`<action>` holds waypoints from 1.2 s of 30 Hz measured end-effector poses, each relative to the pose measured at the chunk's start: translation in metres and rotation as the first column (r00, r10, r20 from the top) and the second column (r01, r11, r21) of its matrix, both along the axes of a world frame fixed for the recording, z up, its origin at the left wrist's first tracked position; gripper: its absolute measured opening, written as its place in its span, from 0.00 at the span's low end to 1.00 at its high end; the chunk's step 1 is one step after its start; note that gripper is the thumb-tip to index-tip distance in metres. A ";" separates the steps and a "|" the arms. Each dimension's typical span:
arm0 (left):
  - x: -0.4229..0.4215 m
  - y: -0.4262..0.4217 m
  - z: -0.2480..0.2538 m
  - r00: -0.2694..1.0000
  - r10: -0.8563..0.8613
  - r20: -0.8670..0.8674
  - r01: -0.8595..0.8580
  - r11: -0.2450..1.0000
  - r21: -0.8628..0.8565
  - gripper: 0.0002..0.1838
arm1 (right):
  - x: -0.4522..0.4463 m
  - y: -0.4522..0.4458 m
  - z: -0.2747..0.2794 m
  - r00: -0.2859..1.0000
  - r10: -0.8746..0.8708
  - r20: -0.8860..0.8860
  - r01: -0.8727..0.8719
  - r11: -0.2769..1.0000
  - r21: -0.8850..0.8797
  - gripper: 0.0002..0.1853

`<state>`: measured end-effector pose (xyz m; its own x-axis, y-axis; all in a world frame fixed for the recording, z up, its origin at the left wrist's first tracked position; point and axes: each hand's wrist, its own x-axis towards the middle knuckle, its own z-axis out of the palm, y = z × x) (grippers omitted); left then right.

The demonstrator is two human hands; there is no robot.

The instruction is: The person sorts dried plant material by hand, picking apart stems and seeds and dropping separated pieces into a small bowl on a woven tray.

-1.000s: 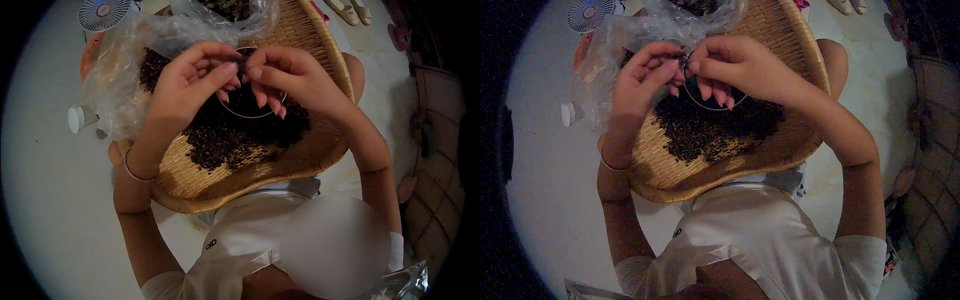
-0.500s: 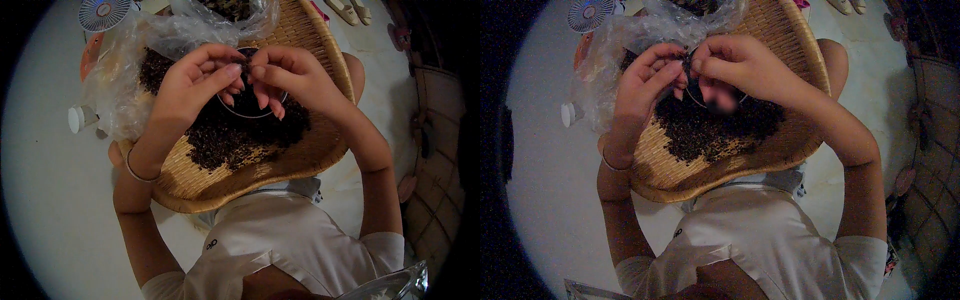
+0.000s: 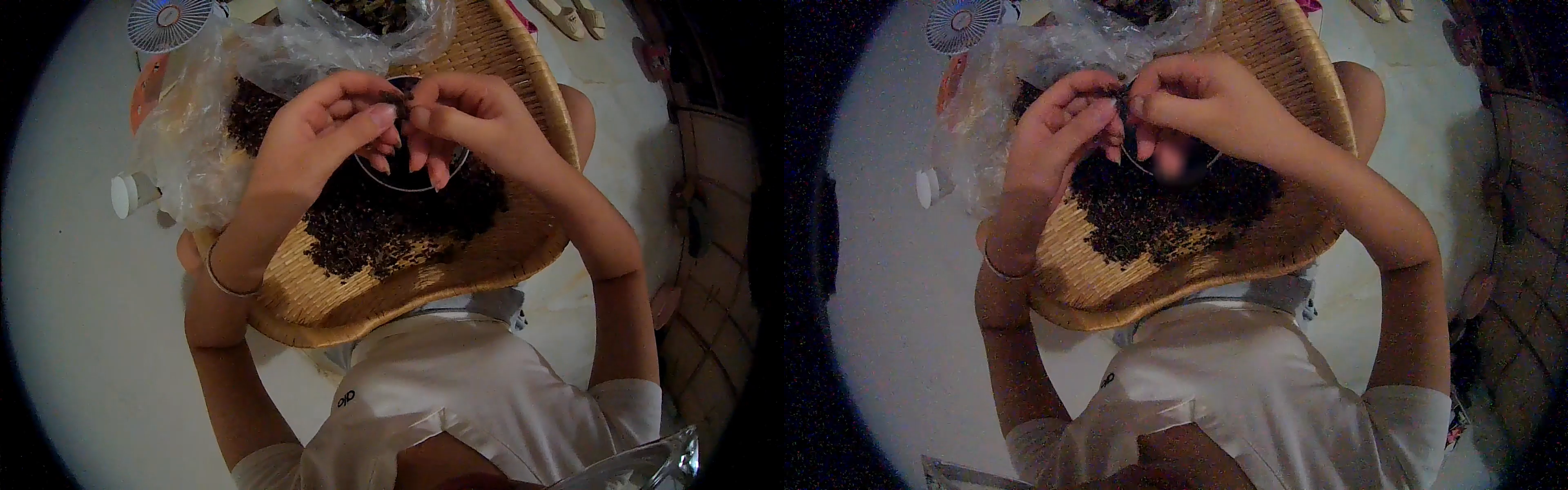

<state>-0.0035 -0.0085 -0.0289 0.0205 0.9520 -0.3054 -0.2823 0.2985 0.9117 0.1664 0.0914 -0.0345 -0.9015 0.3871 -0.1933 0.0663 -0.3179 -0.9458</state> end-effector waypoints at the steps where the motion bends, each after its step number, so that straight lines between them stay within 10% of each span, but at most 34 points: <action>1: 0.000 0.000 -0.001 1.000 0.002 -0.001 -0.002 1.000 0.005 0.14 | 0.000 0.000 0.000 1.000 0.000 0.000 0.000 1.000 -0.001 0.09; 36: -0.007 -0.005 0.008 0.974 0.045 0.223 -0.049 0.999 0.011 0.14 | 0.001 0.003 0.005 0.999 -0.008 -0.048 0.010 0.999 0.038 0.13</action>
<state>-0.0108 -0.0134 -0.0209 0.0413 0.9584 -0.2825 -0.4919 0.2656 0.8291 0.1675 0.0942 -0.0296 -0.9058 0.4016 -0.1349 0.0179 -0.2819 -0.9593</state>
